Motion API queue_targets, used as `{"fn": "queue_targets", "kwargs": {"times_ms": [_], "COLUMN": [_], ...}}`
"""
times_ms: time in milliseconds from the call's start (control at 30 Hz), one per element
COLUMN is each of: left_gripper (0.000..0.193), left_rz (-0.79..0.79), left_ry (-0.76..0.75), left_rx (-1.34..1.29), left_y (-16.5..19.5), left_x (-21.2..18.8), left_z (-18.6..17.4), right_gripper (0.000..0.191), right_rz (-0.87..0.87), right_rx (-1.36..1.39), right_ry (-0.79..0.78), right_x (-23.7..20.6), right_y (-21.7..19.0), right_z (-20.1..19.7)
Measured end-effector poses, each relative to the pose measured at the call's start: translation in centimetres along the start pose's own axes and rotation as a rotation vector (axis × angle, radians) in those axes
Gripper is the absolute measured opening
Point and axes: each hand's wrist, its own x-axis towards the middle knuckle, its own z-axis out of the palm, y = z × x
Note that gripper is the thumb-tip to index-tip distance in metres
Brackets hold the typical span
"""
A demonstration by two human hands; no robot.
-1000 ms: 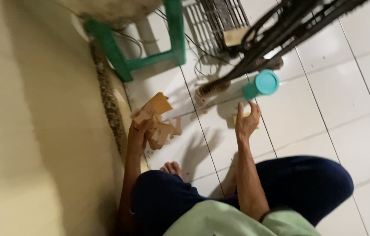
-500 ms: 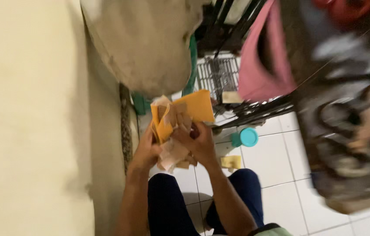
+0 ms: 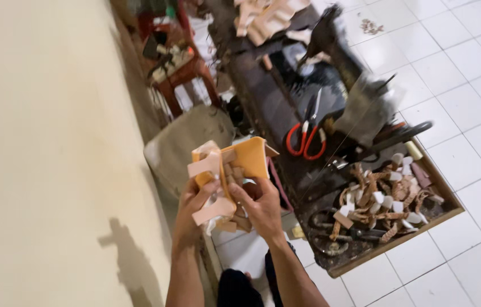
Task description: The person sews beige fabric pieces using a manual sewing machine, guiding the material under the needle and cutting threads with scissors. They also gather additional fabric pieces from the floor and place them on the table.
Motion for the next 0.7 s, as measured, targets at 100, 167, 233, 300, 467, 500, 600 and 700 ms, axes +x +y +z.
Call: {"fn": "queue_targets", "kwargs": {"times_ms": [100, 167, 233, 300, 467, 500, 600, 700], "left_gripper": [0.037, 0.04, 0.045, 0.052, 0.059, 0.06, 0.065, 0.068], "left_rz": [-0.001, -0.002, -0.031, -0.087, 0.04, 0.029, 0.09, 0.499], "left_ry": [-0.19, -0.304, -0.375, -0.417, -0.587, -0.612, -0.705, -0.686], "left_rx": [0.082, 0.114, 0.19, 0.326, 0.846, 0.922, 1.053, 1.318], "left_y": [2.8, 4.7, 6.7, 9.0, 12.5, 12.8, 13.6, 14.1], "left_x": [6.0, 11.6, 18.4, 26.2, 44.0, 46.3, 51.4, 54.5], "left_z": [4.0, 6.2, 8.3, 10.4, 17.0, 17.9, 21.5, 22.9], "right_gripper": [0.034, 0.032, 0.033, 0.034, 0.047, 0.05, 0.062, 0.079], "right_rz": [-0.078, -0.133, -0.156, -0.106, -0.176, -0.216, -0.354, -0.46], "right_rx": [0.126, 0.188, 0.238, -0.001, -0.256, -0.292, -0.41, -0.612], "right_ry": [0.103, 0.223, 0.406, 0.467, 0.546, 0.553, 0.522, 0.451], "right_x": [4.6, 9.2, 14.8, 20.7, 33.5, 35.4, 39.3, 41.2], "right_y": [-1.3, -1.1, -0.6, 0.2, 0.2, -0.1, -1.6, -1.9], "right_z": [-1.5, -2.8, -3.8, -4.5, -5.2, -5.4, -5.5, -5.5]}}
